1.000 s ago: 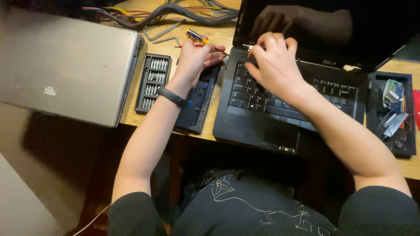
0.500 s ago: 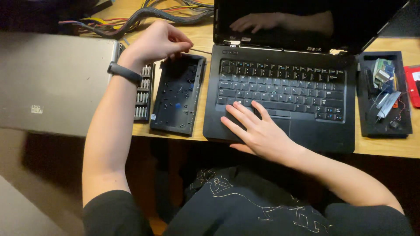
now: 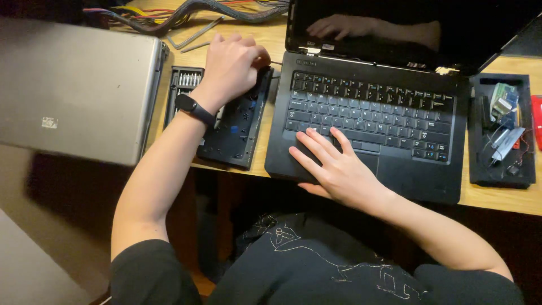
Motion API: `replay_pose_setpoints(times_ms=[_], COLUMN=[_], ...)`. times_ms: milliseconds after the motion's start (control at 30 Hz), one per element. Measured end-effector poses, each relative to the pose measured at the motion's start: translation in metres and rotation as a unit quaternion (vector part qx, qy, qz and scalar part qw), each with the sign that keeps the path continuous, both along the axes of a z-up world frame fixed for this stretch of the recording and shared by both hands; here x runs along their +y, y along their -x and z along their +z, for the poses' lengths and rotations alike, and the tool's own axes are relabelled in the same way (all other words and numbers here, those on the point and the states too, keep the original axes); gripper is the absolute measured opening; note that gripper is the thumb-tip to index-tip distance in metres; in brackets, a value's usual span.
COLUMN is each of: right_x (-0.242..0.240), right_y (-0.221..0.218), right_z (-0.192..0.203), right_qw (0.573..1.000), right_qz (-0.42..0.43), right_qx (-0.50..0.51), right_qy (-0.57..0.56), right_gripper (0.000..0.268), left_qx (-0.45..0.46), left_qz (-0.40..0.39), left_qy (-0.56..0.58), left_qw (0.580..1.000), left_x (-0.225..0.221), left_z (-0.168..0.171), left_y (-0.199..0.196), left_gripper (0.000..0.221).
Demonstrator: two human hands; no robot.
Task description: Disassembling a laptop to access internal components for repair.
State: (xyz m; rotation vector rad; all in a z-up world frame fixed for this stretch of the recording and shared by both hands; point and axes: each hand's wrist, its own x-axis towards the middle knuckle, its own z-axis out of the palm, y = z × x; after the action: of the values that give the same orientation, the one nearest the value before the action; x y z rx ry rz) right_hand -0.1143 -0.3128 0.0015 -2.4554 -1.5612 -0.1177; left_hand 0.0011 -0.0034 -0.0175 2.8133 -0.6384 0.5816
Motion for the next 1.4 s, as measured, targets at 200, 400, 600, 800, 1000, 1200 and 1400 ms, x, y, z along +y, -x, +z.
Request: replay_pose_setpoints(times_ms=[200, 400, 600, 800, 1000, 1200, 1400], right_x=[0.0, 0.0, 0.0, 0.0, -0.003, -0.002, -0.002], right_y=[0.0, 0.0, -0.001, 0.0, 0.001, 0.003, 0.002], right_z=[0.002, 0.002, 0.003, 0.001, 0.004, 0.003, 0.005], right_qw=[1.0, 1.0, 1.0, 1.0, 1.0, 1.0, 1.0], right_qz=[-0.001, 0.001, -0.002, -0.001, -0.003, -0.012, -0.016], right_qx=[0.015, 0.013, 0.016, 0.009, -0.002, -0.017, -0.009], right_qy=[-0.001, -0.005, 0.002, -0.016, -0.027, -0.021, -0.011], right_gripper=[0.075, 0.075, 0.076, 0.073, 0.07, 0.067, 0.067], left_qx=[0.027, -0.024, -0.027, -0.035, -0.043, -0.033, -0.045], left_qz=[-0.013, -0.038, -0.047, -0.045, -0.048, -0.05, -0.065], left_qy=[0.048, 0.051, 0.04, 0.028, 0.031, 0.041, 0.006], left_qw=[0.998, 0.998, 0.998, 0.998, 0.997, 0.997, 0.997], left_x=[0.0, 0.002, -0.003, -0.002, -0.002, 0.003, 0.002], left_z=[0.005, -0.004, 0.0, 0.005, 0.005, 0.001, 0.011], left_y=[0.0, 0.005, 0.011, 0.02, 0.027, 0.03, 0.039], left_gripper=[0.014, 0.016, 0.01, 0.002, 0.004, 0.003, 0.009])
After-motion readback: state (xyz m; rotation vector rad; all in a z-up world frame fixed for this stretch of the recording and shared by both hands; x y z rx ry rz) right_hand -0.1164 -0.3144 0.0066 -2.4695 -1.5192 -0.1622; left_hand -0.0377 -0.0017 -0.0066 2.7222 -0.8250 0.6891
